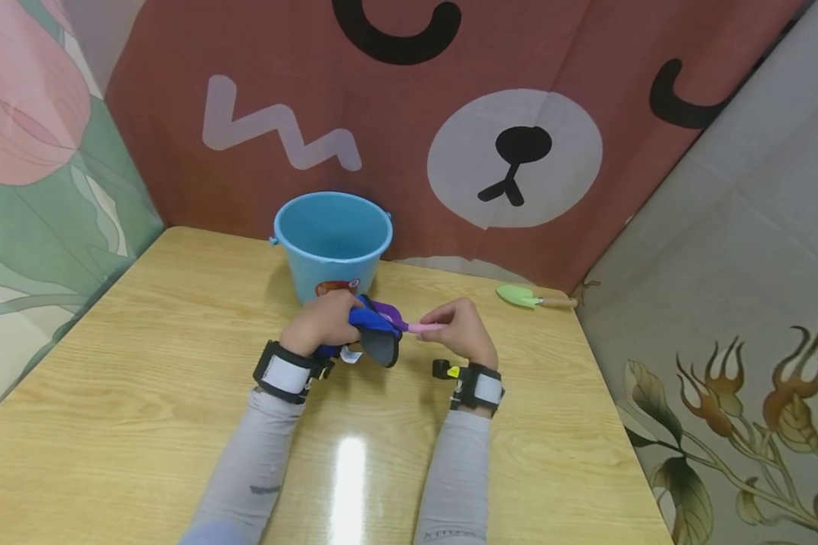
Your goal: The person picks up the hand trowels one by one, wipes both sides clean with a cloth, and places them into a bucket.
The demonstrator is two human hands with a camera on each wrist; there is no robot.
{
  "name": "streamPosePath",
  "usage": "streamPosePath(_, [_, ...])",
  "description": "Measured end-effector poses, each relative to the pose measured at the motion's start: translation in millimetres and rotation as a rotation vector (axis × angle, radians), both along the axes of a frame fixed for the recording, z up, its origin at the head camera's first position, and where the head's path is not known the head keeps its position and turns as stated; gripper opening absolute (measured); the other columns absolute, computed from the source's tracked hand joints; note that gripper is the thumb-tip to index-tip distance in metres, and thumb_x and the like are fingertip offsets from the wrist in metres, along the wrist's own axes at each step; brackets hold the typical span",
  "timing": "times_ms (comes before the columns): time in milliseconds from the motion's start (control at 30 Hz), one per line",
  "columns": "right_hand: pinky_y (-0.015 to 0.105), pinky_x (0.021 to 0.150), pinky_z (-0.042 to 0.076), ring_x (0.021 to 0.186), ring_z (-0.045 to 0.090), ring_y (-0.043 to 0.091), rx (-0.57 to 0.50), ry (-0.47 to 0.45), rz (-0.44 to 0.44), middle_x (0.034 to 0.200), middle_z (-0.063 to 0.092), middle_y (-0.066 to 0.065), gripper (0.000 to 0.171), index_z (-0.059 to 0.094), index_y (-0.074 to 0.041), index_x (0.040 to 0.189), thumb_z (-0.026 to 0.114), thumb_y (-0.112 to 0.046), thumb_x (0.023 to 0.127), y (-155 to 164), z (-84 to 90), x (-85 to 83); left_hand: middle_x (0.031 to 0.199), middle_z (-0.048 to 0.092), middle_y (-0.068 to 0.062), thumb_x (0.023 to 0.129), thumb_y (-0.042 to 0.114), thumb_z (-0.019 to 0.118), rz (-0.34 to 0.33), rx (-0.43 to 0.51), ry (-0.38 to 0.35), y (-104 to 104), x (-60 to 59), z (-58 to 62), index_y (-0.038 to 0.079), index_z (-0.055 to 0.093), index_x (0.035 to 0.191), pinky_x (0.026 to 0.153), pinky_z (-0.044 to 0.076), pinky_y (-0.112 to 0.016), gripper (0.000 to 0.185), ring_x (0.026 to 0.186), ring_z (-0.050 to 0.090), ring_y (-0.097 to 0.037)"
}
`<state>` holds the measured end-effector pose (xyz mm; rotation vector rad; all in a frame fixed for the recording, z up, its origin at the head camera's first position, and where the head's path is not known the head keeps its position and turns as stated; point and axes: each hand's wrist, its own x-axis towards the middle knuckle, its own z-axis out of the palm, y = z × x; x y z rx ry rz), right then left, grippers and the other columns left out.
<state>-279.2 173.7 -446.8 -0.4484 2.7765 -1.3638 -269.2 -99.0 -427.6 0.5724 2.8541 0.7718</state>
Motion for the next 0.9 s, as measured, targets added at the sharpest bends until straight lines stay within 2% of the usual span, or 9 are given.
streamPosePath(200, [0.038, 0.074, 0.059, 0.081, 0.069, 0.021, -0.004, 0.011, -0.016, 0.084, 0.077, -0.001, 0.016, 0.083, -0.017, 0.089, 0.091, -0.016, 0.075, 4, -0.7, -0.2, 0.08, 0.06, -0.001, 0.076, 0.013, 0.073, 0.006, 0.036, 0.009, -10, -2.2, -0.9, 0.015, 0.068, 0.083, 0.067, 0.042, -0.035, 0.009, 0.077, 0.055, -0.022])
streamPosePath(400, [0.04, 0.073, 0.058, 0.082, 0.069, 0.022, -0.029, 0.015, -0.035, 0.084, 0.077, -0.002, 0.015, 0.082, -0.019, 0.087, 0.091, -0.019, 0.075, 9, -1.1, 0.5, 0.088, 0.066, -0.003, 0.075, 0.009, 0.074, 0.015, 0.057, 0.043, -22, -3.8, -2.5, 0.012, 0.073, 0.093, 0.076, 0.047, -0.04, 0.018, 0.083, 0.057, -0.024])
streamPosePath(633, [0.04, 0.074, 0.057, 0.085, 0.067, 0.024, -0.041, 0.014, -0.044, 0.087, 0.077, -0.001, 0.015, 0.082, -0.018, 0.089, 0.09, -0.018, 0.076, 14, -2.0, 0.5, 0.081, 0.063, -0.004, 0.079, 0.006, 0.072, 0.038, 0.114, 0.001, -38, -4.8, -4.7, 0.01, 0.068, 0.088, 0.07, 0.047, -0.037, 0.011, 0.077, 0.057, -0.025])
streamPosePath(733, [0.04, 0.074, 0.057, 0.086, 0.067, 0.024, -0.044, 0.008, -0.049, 0.087, 0.077, -0.001, 0.016, 0.083, -0.019, 0.089, 0.091, -0.022, 0.076, 16, -2.0, 0.4, 0.081, 0.062, -0.006, 0.079, 0.004, 0.071, 0.068, 0.116, 0.024, -45, -4.7, -4.4, 0.007, 0.067, 0.089, 0.07, 0.046, -0.038, 0.011, 0.078, 0.055, -0.027])
streamPosePath(900, [0.041, 0.075, 0.057, 0.086, 0.068, 0.024, -0.058, 0.002, -0.05, 0.087, 0.077, -0.001, 0.016, 0.083, -0.019, 0.09, 0.09, -0.022, 0.076, 19, -2.2, 0.6, 0.087, 0.063, -0.008, 0.076, 0.005, 0.072, 0.152, 0.032, 0.087, -55, -5.1, -5.6, 0.006, 0.07, 0.095, 0.07, 0.046, -0.042, 0.019, 0.082, 0.055, -0.028])
